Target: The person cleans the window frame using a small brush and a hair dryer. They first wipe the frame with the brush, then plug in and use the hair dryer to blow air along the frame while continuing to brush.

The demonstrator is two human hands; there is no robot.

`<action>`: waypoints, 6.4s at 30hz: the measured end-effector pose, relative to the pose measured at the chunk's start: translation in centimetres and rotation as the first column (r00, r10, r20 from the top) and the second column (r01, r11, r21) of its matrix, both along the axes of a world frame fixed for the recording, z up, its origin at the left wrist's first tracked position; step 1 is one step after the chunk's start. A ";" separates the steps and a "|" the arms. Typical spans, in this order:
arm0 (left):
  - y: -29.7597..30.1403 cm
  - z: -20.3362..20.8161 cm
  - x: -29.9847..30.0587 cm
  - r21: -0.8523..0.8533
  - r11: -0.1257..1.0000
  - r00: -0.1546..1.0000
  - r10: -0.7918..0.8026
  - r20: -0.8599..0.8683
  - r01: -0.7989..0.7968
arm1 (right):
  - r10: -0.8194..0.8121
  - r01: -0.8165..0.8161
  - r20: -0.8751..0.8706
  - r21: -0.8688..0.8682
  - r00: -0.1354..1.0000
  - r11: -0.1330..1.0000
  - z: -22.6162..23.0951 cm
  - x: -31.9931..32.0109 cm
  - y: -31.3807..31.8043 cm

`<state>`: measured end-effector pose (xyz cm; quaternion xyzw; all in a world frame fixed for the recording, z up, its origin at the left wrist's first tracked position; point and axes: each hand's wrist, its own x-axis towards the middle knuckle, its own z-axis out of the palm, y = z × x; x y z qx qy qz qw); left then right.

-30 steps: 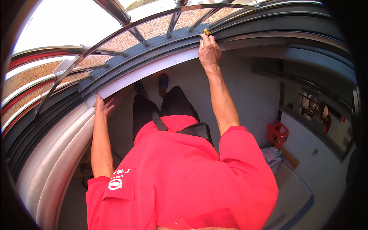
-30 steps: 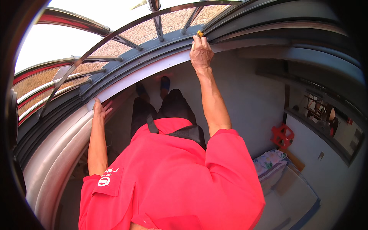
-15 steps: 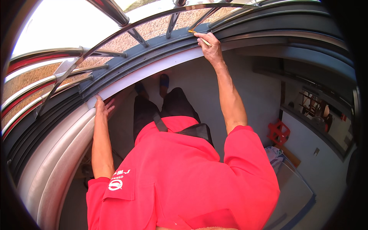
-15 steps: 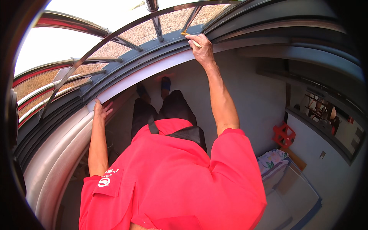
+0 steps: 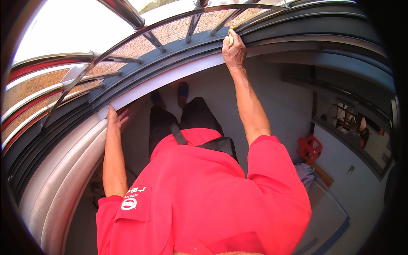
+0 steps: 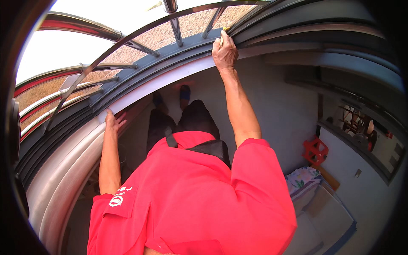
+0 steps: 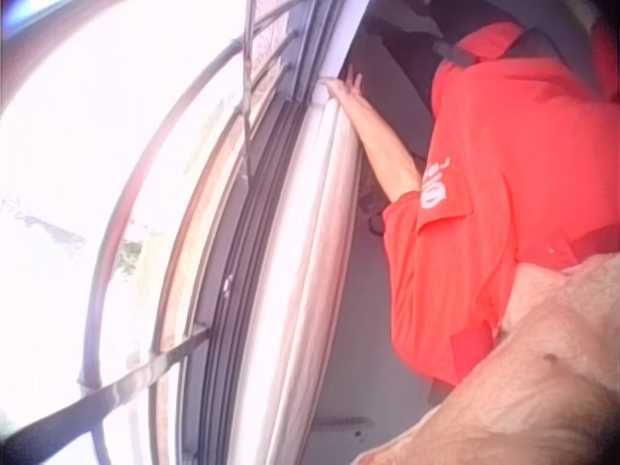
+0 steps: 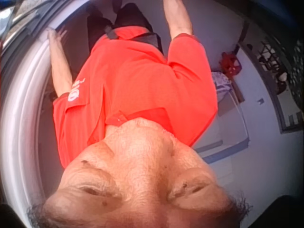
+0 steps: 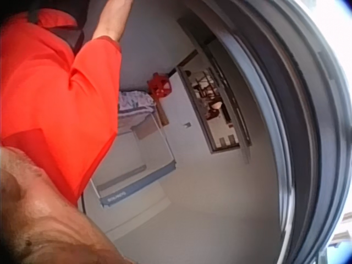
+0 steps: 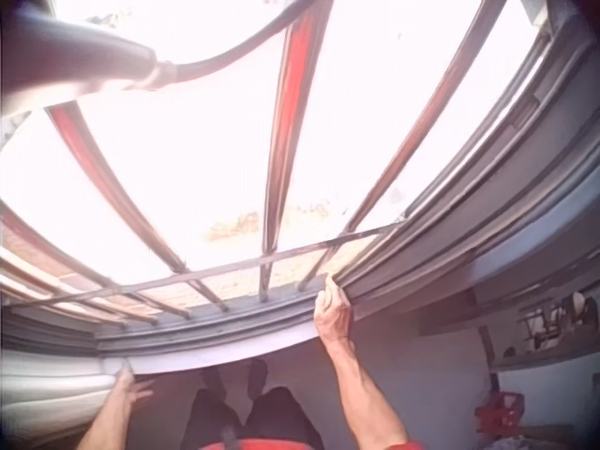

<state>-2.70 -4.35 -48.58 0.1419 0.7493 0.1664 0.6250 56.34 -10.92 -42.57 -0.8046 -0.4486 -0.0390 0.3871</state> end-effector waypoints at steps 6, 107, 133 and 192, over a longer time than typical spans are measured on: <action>-0.3 -0.2 -0.4 -0.013 1.000 1.000 0.021 0.015 -0.021 | 0.084 0.049 -0.879 0.121 0.470 0.991 1.6 -1.1 0.1; -0.6 0.9 1.3 0.031 0.999 0.999 0.024 -0.029 -0.023 | 0.317 -0.310 -0.567 0.113 0.760 0.944 4.3 -11.0 -3.5; -0.5 0.7 0.7 0.009 1.000 0.999 -0.004 0.039 0.004 | 0.395 -0.539 -0.809 0.117 0.435 0.834 4.2 -16.1 3.0; -0.6 0.9 0.9 0.024 0.999 1.000 -0.023 0.011 0.023 | 0.388 -0.513 -0.825 0.143 0.411 0.847 2.9 -19.8 -4.5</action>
